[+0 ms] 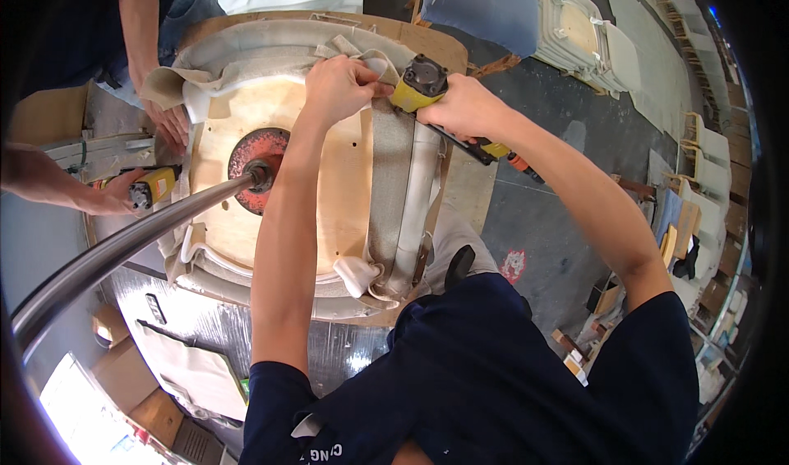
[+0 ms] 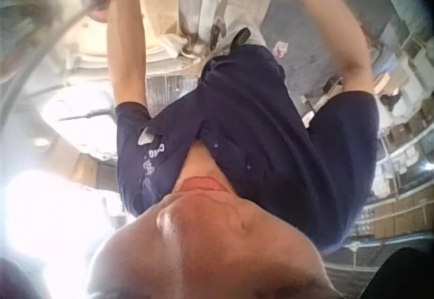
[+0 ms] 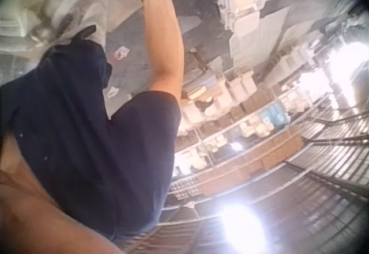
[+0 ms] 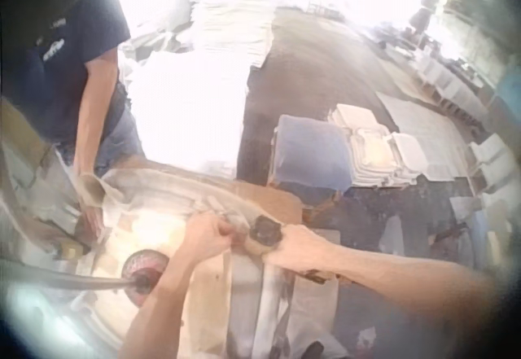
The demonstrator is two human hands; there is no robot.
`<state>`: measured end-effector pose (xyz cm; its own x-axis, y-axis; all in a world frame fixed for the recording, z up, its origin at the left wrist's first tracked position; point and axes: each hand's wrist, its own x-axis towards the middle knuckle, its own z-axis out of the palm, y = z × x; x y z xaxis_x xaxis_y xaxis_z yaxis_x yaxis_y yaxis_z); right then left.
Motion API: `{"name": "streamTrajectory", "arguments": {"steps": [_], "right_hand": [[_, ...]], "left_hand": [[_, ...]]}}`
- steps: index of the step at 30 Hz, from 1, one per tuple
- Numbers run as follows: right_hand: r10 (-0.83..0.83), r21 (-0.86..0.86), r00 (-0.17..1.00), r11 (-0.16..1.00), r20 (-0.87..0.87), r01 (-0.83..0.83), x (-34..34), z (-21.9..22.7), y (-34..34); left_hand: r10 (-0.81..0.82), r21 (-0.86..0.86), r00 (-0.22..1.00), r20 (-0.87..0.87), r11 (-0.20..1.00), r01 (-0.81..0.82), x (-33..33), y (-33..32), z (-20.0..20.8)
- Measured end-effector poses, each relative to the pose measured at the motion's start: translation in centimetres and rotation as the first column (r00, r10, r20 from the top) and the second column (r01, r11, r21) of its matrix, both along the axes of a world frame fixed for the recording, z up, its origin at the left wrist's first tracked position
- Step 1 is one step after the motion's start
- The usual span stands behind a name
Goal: The person staples fabric onto a wooden chair seat base using a pneumatic staple gun. They repeatedly pull the fabric taut and drive staples into the perimeter of the seat. The person also handles and stacks finished upholstered seat cushions.
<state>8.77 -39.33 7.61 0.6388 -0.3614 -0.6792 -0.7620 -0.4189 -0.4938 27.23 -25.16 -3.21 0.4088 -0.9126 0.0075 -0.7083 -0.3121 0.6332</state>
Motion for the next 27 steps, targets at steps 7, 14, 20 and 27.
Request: {"name": "streamTrajectory", "arguments": {"steps": [7, 14, 20, 27], "right_hand": [[-0.136, 0.223, 0.990, 0.967, 0.037, 0.125, -1.7, -0.7, 0.7], [-0.049, 0.124, 0.975, 0.992, 0.217, 0.022, -2.0, -0.7, 1.6], [0.135, -0.050, 0.979, 0.990, 0.156, -0.129, -0.5, -0.3, 2.0], [0.428, -0.282, 0.893, 0.881, 0.135, -0.380, 0.8, 0.0, 1.9]], "left_hand": [[0.072, -0.001, 0.997, 0.019, 0.997, -0.072, -0.1, -0.3, -0.5], [0.124, 0.125, 0.990, -0.073, 0.986, -0.114, -0.8, -0.2, 0.8], [0.123, 0.021, 0.992, 0.037, 0.992, -0.124, -0.1, 0.0, -0.1], [0.117, 0.151, 0.992, 0.041, 0.981, -0.122, 0.4, -0.7, 0.8]]}}
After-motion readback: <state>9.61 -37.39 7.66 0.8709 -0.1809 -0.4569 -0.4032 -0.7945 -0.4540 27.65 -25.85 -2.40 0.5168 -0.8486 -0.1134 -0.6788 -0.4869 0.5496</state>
